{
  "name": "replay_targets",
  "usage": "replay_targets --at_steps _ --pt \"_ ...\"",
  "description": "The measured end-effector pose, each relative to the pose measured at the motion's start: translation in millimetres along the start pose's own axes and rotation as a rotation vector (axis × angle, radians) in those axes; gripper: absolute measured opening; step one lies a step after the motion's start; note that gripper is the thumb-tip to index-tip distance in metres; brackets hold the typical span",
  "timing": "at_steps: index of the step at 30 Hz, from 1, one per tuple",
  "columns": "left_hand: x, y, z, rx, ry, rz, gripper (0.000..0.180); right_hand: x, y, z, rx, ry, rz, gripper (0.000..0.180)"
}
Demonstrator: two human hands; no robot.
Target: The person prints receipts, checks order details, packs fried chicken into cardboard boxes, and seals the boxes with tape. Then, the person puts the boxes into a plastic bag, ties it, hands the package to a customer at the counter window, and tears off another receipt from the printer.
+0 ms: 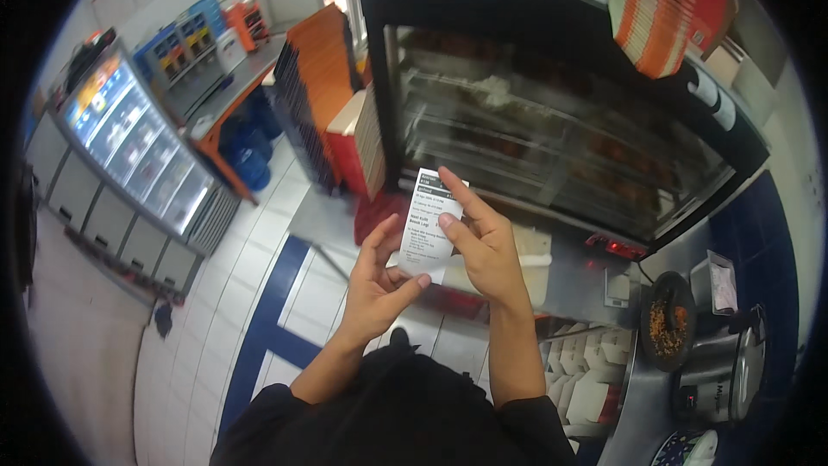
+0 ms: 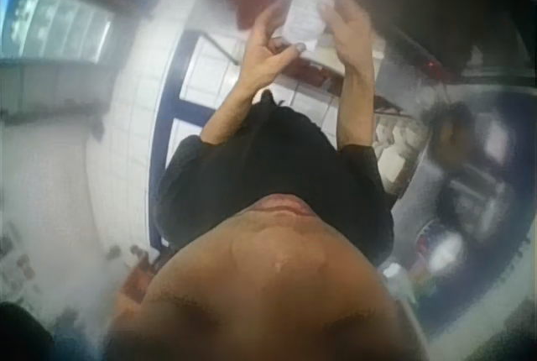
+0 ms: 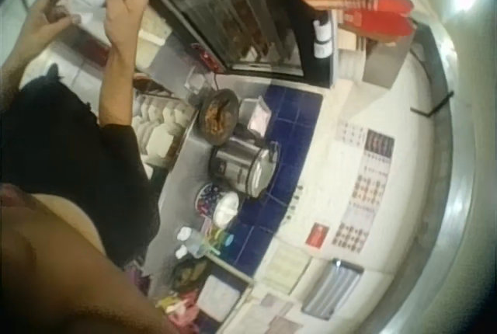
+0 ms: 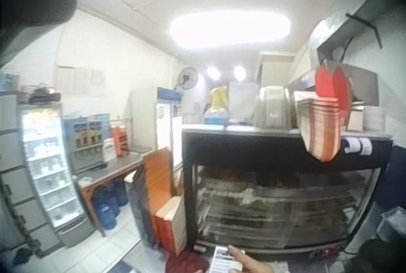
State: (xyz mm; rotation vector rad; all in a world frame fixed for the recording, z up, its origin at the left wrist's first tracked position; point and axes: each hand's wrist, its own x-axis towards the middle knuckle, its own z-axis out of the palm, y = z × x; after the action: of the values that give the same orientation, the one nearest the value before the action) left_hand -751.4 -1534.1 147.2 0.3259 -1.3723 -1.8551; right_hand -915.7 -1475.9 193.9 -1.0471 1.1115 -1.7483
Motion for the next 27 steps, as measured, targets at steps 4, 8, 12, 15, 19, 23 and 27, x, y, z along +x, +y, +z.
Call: replay_targets --at_steps 4,8,12,15,19,23,27 --pt "64 -6 -12 0.056 -0.176 0.026 0.086 43 -1 -18 -0.107 0.132 -0.193 0.053" --pt "99 -10 -23 0.072 -0.268 0.049 0.083 74 -22 -37 -0.162 0.282 -0.328 0.049" --pt "111 -28 -47 0.095 -0.218 -0.044 0.077 115 -80 -58 -0.344 0.404 -0.566 0.038" --pt "124 -41 -56 0.132 -0.178 -0.086 0.072 165 -121 -63 -0.463 0.394 -0.739 0.036" --pt "130 -38 -51 0.161 -0.169 -0.114 0.066 222 -143 -55 -0.743 0.478 -0.737 0.029" --pt "123 -43 -58 0.155 -0.159 -0.082 0.065 249 -146 -65 -0.931 0.605 -0.632 0.030" --pt "112 -55 -75 0.179 -0.099 -0.106 0.060 240 -141 -57 -1.354 0.681 -0.713 0.027"
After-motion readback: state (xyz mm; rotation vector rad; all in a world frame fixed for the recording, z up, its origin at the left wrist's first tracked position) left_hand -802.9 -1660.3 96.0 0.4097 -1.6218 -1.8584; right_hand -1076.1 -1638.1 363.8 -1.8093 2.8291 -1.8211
